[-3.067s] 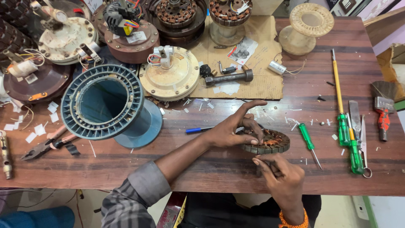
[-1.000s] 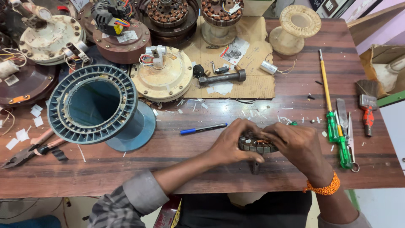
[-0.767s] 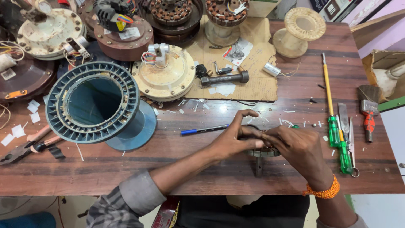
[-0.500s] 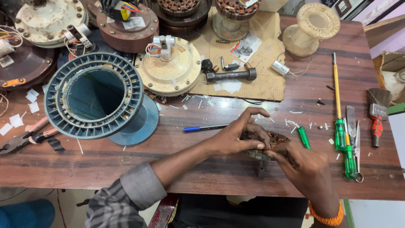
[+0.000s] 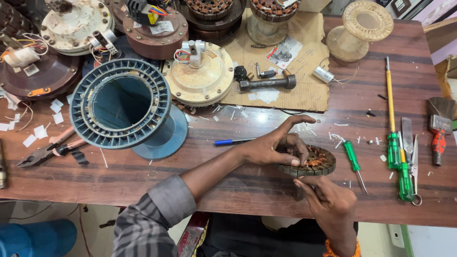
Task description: The person works at a cluttered repair-shop workbench fitting copper wire coils into the slots of a fan motor stator, pressing and seating the windings by hand while rotating the stator to reach each section. They continue around the stator, adjusting the coils one by one.
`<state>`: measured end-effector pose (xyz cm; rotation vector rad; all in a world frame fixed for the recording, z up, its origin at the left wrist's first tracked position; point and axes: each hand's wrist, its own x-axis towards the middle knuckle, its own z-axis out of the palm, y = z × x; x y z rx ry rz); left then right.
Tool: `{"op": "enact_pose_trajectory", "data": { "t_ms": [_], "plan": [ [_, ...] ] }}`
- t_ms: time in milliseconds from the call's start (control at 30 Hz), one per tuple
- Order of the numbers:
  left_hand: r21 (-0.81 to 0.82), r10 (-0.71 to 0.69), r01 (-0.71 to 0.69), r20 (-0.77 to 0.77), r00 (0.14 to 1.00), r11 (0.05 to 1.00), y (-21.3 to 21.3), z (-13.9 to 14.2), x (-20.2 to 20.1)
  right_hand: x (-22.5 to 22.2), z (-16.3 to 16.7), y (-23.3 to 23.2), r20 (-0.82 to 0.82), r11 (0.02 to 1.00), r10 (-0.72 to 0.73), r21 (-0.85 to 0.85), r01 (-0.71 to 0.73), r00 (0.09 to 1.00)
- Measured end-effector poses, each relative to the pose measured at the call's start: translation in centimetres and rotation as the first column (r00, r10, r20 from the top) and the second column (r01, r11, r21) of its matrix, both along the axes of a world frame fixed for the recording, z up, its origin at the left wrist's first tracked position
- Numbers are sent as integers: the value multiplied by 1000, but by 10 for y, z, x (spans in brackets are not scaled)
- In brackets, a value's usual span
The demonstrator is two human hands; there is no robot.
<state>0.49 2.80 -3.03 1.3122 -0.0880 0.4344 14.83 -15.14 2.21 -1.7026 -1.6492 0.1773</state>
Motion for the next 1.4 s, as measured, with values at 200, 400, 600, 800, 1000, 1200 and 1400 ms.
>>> {"op": "enact_pose_trajectory", "data": {
  "t_ms": [200,400,600,800,1000,1200,1400],
  "plan": [
    [-56,-38,39,16,999,998,1,5,-5,-5,-3,0,36,998,-17,58,15,999],
    [-38,30,-30,-3,1000,999,-6,11,-6,-5,-12,-9,-49,992,-71,97,76,996],
    [584,302,-345,173,937,735,-25,7,-5,5,-44,-26,-272,982,-179,11,189,945],
    [700,443,-419,162,882,578,-29,-1,-1,14,-76,-28,-466,952,-285,-34,305,838],
    [676,548,-497,163,821,544,-19,-6,8,20,-67,-15,-665,953,-282,-112,280,692],
    [607,692,-522,-65,719,600,0,9,17,26,-32,26,-690,962,-237,-70,262,684],
    [402,607,-494,-225,763,771,7,9,13,29,-25,40,-732,982,-142,-19,189,666]
  ]
}}
